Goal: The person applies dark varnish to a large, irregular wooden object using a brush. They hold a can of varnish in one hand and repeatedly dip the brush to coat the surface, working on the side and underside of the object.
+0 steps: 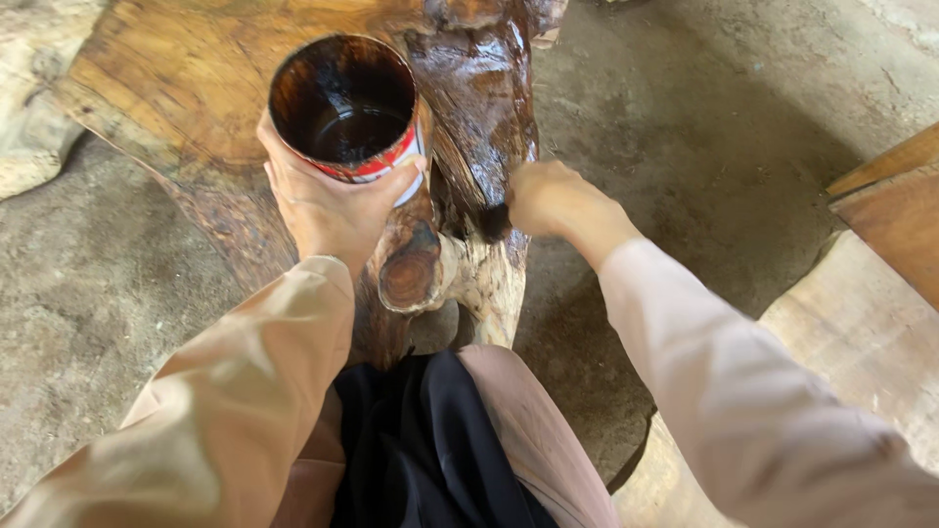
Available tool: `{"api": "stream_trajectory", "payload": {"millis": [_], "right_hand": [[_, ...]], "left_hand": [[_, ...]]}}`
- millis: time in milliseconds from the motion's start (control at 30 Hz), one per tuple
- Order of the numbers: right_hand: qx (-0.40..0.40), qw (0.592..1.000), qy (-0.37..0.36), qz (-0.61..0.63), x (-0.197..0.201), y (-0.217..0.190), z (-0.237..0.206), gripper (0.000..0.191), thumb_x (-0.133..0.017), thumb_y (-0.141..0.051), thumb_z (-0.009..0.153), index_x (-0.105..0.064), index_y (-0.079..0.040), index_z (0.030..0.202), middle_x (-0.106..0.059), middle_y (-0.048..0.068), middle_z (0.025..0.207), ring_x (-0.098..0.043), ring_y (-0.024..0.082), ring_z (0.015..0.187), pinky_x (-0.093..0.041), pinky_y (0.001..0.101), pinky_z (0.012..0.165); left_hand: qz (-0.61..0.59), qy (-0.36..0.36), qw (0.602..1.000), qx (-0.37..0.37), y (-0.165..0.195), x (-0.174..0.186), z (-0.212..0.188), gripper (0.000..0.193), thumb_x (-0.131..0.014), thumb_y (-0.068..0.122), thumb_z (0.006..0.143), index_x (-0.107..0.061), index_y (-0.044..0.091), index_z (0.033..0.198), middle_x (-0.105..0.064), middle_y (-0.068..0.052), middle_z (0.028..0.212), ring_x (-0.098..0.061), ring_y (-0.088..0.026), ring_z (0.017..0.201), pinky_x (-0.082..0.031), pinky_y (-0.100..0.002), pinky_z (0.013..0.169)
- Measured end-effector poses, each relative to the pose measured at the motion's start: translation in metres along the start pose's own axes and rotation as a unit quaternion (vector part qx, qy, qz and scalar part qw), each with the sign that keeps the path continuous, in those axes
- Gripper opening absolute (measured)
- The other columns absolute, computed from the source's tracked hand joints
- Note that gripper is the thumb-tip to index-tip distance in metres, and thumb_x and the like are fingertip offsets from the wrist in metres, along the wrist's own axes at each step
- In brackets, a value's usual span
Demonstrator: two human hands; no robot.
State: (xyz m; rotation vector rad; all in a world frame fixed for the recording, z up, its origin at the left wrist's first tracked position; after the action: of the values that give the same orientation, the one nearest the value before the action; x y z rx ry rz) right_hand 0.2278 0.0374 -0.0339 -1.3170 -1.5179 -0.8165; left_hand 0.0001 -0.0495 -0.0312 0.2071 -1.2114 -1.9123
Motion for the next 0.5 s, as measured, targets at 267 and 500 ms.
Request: {"api": "stream_trajectory", "payload": {"millis": [267, 500], "right_hand": [[0.091, 0.981, 0.131, 0.115, 0.071, -0.038, 0.04, 0.027, -0.06, -0.017, 0.098, -0.073, -0.018, 0.122, -0.07, 0.016, 0.123, -0.068, 0.034, 0.113, -0.05, 0.0421, 0.102], [0.156, 0.987, 0.016, -0.045, 0.001, -0.004, 0.015, 0.038, -0.058, -0.009, 0.094, -0.068, -0.016, 0.129, -0.073, 0.021, 0.115, -0.07, 0.036, 0.109, -0.053, 0.0451, 0.102]], "left_hand": [[0.01, -0.019, 1.0, 0.003, 0.007, 0.002, 0.008, 0.115, -0.107, 0.036, 0.064, -0.032, 0.01, 0.148, -0.052, -0.012, 0.141, -0.048, -0.034, 0.135, -0.037, -0.049, 0.116], [0.005, -0.013, 1.0, 0.019, 0.007, -0.001, 0.006, 0.115, -0.108, 0.035, 0.062, -0.034, 0.01, 0.147, -0.055, -0.012, 0.142, -0.049, -0.034, 0.135, -0.038, -0.049, 0.116]]}}
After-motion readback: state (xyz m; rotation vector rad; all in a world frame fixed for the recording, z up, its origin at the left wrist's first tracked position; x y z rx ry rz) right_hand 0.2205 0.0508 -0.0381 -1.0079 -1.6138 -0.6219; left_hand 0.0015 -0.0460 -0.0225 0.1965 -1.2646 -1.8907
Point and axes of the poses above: each hand's wrist, its own z-axis towards the middle knuckle, its own x-axis out of the back of the hand, y = z × x, the point moved 8 cm from there along z, towards the middle knuckle
